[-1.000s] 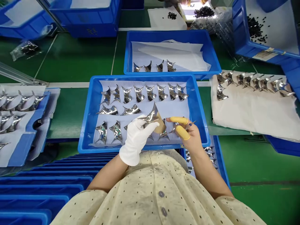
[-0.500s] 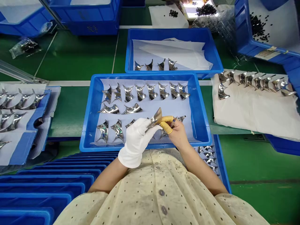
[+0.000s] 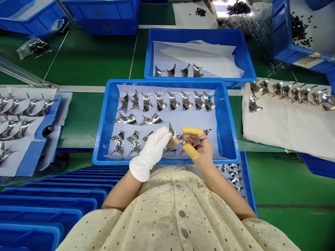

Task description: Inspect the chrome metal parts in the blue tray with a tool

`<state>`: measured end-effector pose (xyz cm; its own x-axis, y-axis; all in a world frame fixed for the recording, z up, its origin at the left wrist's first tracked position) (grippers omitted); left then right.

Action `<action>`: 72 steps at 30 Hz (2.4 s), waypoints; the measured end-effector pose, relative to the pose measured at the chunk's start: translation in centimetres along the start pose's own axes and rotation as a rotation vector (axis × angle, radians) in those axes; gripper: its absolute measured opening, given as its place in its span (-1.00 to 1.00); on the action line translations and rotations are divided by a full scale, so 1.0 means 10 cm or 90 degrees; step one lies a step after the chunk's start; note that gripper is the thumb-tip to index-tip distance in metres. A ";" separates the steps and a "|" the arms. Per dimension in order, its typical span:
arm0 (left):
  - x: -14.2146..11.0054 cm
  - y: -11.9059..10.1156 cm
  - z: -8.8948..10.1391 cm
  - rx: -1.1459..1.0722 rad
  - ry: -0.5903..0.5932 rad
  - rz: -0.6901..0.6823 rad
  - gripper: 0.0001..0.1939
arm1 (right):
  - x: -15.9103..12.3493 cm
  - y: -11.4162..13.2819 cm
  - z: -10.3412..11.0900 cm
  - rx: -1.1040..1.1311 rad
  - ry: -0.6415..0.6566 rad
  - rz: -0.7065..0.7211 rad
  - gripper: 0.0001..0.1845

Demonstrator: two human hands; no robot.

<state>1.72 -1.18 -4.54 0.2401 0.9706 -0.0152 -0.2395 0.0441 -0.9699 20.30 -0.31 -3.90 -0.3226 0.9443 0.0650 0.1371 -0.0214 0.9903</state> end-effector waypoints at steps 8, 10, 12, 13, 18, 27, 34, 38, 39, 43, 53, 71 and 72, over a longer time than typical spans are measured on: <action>0.06 -0.34 0.03 -0.070 0.087 0.085 -0.44 | 0.14 0.00 -0.07 0.210 -0.067 -0.145 -0.50; 0.01 -0.35 0.06 -0.113 0.063 0.123 -0.37 | 0.20 -0.04 -0.05 0.318 -0.063 -0.205 -0.49; -0.03 -0.35 0.09 -0.157 0.057 0.149 -0.30 | 0.25 -0.07 -0.04 0.391 -0.059 -0.243 -0.51; -0.04 -0.36 0.09 -0.174 0.056 0.159 -0.29 | 0.27 -0.08 -0.03 0.418 -0.058 -0.257 -0.53; -0.02 -0.33 0.08 -0.234 0.149 0.225 -0.67 | 0.34 -0.09 -0.05 0.461 -0.048 -0.302 -0.57; 0.04 -0.29 0.11 -0.578 -0.037 0.222 -0.64 | 0.17 -0.05 -0.05 0.352 0.192 -0.233 -0.55; 0.13 -0.26 -0.07 -0.709 0.050 0.257 -0.67 | 0.10 0.07 -0.08 0.429 0.242 -0.242 -0.71; 0.13 -0.23 -0.15 -0.660 0.017 0.196 -0.66 | 0.11 0.08 -0.07 0.418 0.173 -0.253 -0.60; 0.13 -0.23 -0.16 -0.639 0.004 0.174 -0.66 | 0.12 0.07 -0.06 0.422 0.157 -0.264 -0.57; 0.14 -0.31 -0.15 -0.538 -0.017 0.149 -0.64 | 0.13 -0.02 0.00 0.461 0.160 -0.300 -0.48; 0.33 -0.44 -0.18 -0.317 0.111 0.148 -0.72 | 0.06 -0.08 0.20 0.478 0.136 -0.261 -0.42; 1.29 0.03 -1.28 0.636 0.495 0.093 -0.67 | -0.90 0.05 1.32 -0.519 -0.200 -0.151 -0.83; 1.29 0.05 -1.29 0.622 0.492 0.094 -0.72 | -0.91 0.04 1.31 -0.540 -0.189 -0.154 -0.83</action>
<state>16.85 8.27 -8.37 0.5603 0.6042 -0.5667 -0.8281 0.4243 -0.3663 35.59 -4.62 -5.69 0.0161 0.9972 -0.0732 -0.6705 0.0651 0.7391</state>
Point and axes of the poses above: each hand's wrist, its own x-axis towards the middle knuckle, its own z-axis out of the back of the hand, y = z × x, the point moved 2 cm from there along x, towards the middle knuckle, and after that the axes turned 12 degrees about y, right-handed, at the moved point
